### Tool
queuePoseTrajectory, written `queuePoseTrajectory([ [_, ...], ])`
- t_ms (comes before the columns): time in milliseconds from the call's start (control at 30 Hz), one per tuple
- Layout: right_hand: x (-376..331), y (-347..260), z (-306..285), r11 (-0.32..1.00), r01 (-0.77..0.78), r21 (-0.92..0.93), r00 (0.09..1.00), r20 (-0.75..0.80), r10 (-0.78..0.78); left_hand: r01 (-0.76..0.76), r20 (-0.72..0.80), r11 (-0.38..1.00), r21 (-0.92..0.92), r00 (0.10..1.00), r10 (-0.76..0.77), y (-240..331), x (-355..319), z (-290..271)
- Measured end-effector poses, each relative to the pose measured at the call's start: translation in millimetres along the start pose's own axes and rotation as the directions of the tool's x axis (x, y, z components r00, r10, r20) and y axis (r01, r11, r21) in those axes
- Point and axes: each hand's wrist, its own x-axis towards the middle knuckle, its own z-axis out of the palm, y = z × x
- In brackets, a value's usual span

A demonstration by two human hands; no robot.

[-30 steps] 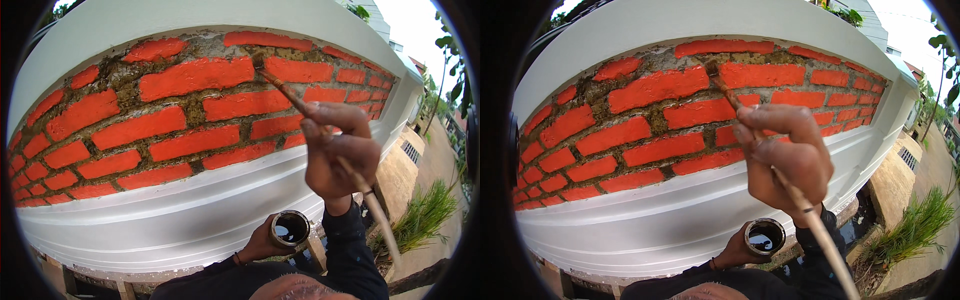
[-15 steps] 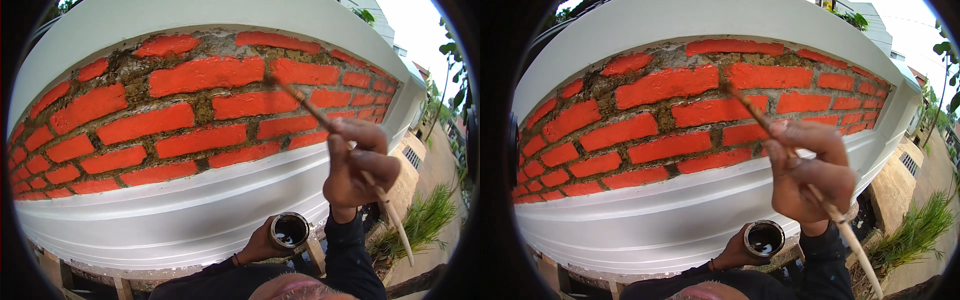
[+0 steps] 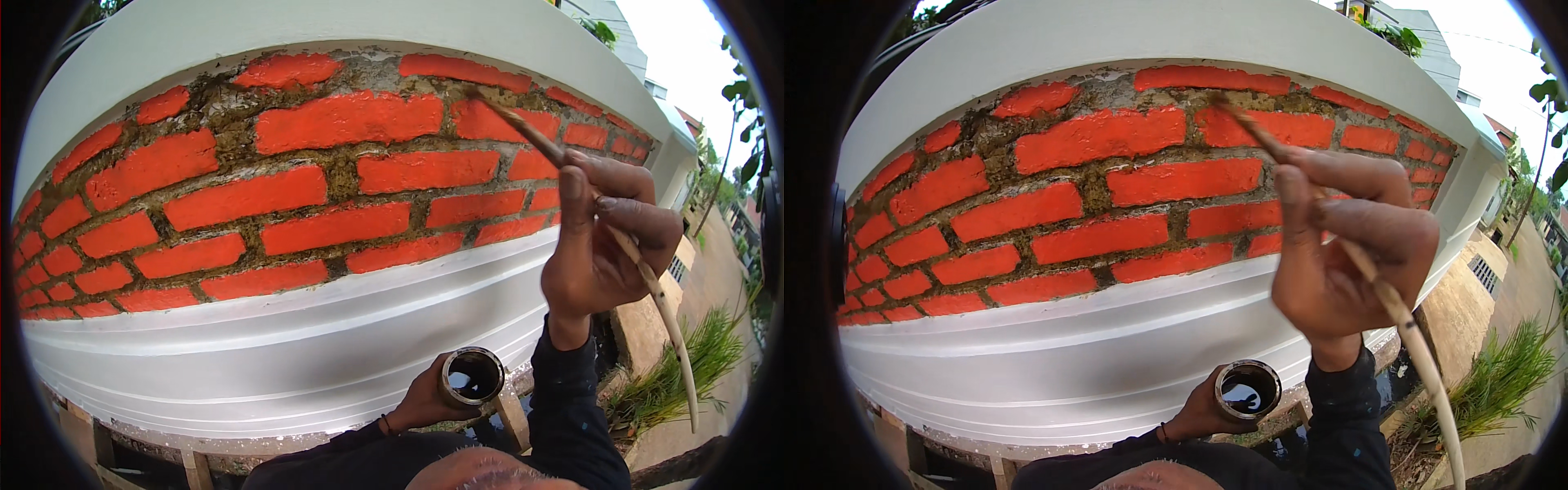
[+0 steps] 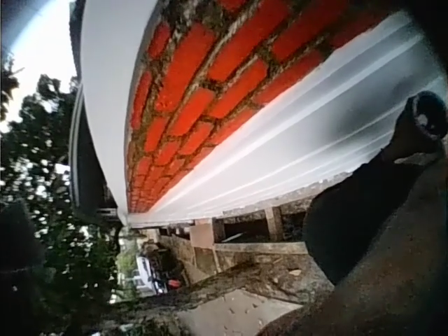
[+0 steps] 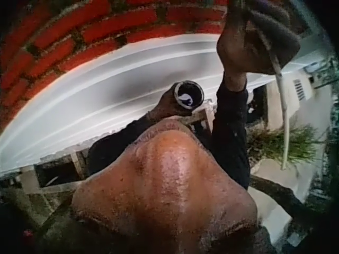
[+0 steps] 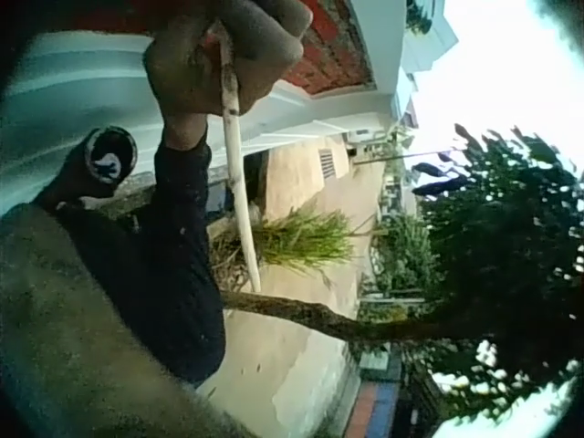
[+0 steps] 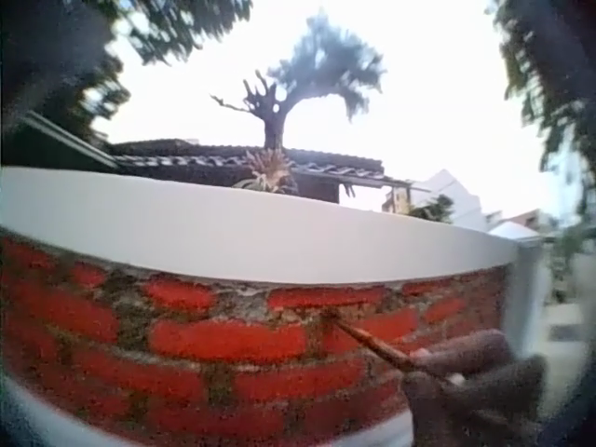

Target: The person is painting the grout lines between bricks on a wall using a paintbrush and black paint.

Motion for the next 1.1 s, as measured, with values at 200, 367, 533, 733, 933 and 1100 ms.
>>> queuePoseTrajectory([
  [200, 12, -13, 39, 0.983, 0.137, 0.120, 0.978, 0.141, -0.153, 0.044, 0.002, 0.997, -0.057, 0.999, -0.043, -2, -6, 2],
  [367, 16, -8, 35, 0.972, 0.131, 0.197, 0.973, 0.164, -0.164, 0.016, -0.051, 1.000, -0.003, 0.999, -0.016, 1, -7, 1],
  [533, -1, 15, 8, 0.991, 0.032, 0.130, 0.999, 0.020, -0.035, 0.018, -0.049, 0.999, 0.037, 0.999, -0.016, 4, -3, 0],
  [733, -5, -2, 4, 0.991, 0.052, 0.125, 0.998, 0.032, -0.056, 0.024, -0.055, 0.999, 0.037, 0.998, -0.022, 2, -4, -2],
  [933, 3, -9, 22, 0.976, 0.156, 0.149, 0.976, 0.131, -0.176, -0.002, -0.099, 0.999, 0.037, 0.995, 0.006, -3, -5, -4],
  [1100, 9, -4, 32, 0.968, 0.186, 0.171, 0.967, 0.144, -0.211, -0.005, -0.097, 0.999, 0.034, 0.995, 0.008, -3, -10, 0],
])
